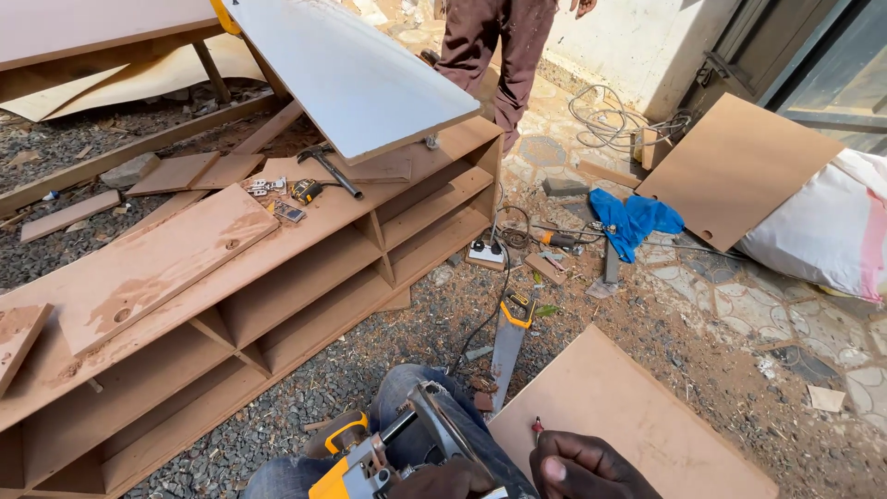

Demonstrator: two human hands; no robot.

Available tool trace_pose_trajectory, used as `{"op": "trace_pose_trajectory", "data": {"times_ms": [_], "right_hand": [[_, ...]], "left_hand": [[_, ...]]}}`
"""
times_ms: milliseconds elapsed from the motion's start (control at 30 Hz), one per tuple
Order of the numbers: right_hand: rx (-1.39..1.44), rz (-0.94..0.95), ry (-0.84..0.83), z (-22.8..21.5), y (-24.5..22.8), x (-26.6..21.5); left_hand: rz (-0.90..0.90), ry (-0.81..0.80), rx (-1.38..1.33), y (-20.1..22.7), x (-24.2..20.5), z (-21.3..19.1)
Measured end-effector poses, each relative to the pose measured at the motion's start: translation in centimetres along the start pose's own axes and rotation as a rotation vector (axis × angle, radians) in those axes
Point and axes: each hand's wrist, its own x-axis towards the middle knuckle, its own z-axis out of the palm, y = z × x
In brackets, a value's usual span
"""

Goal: Adjusting the base and components of a power router using a wrench and screwdriver

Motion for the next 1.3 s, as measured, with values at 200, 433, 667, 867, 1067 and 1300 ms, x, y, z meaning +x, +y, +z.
{"op": "trace_pose_trajectory", "data": {"times_ms": [200,433,667,867,1067,1300], "right_hand": [[-0.48,0.231,-0.111,-0.4,0.7,-1.4],[-0.464,0.222,0.003,0.0,-2.2,-3.6],[-0.951,0.416,0.675,-13.3,-2.7,-0.7],[-1.232,0.493,0.675,-21.6,2.6,1.0],[-1.317,0.474,0.598,-19.5,4.1,3.5],[-1.193,0.437,0.456,-15.3,5.3,4.4]], "left_hand": [[0.529,-0.595,-0.053,-6.5,-1.8,1.4],[0.608,-0.691,-0.148,-4.2,-0.4,-2.7],[0.336,-0.493,-0.194,-4.2,0.8,-7.5],[0.137,-0.371,-0.156,-4.7,1.5,-10.8],[-0.096,-0.456,0.042,-5.4,1.2,-13.2],[-0.084,-0.383,-0.055,-3.9,1.9,-12.7]]}}
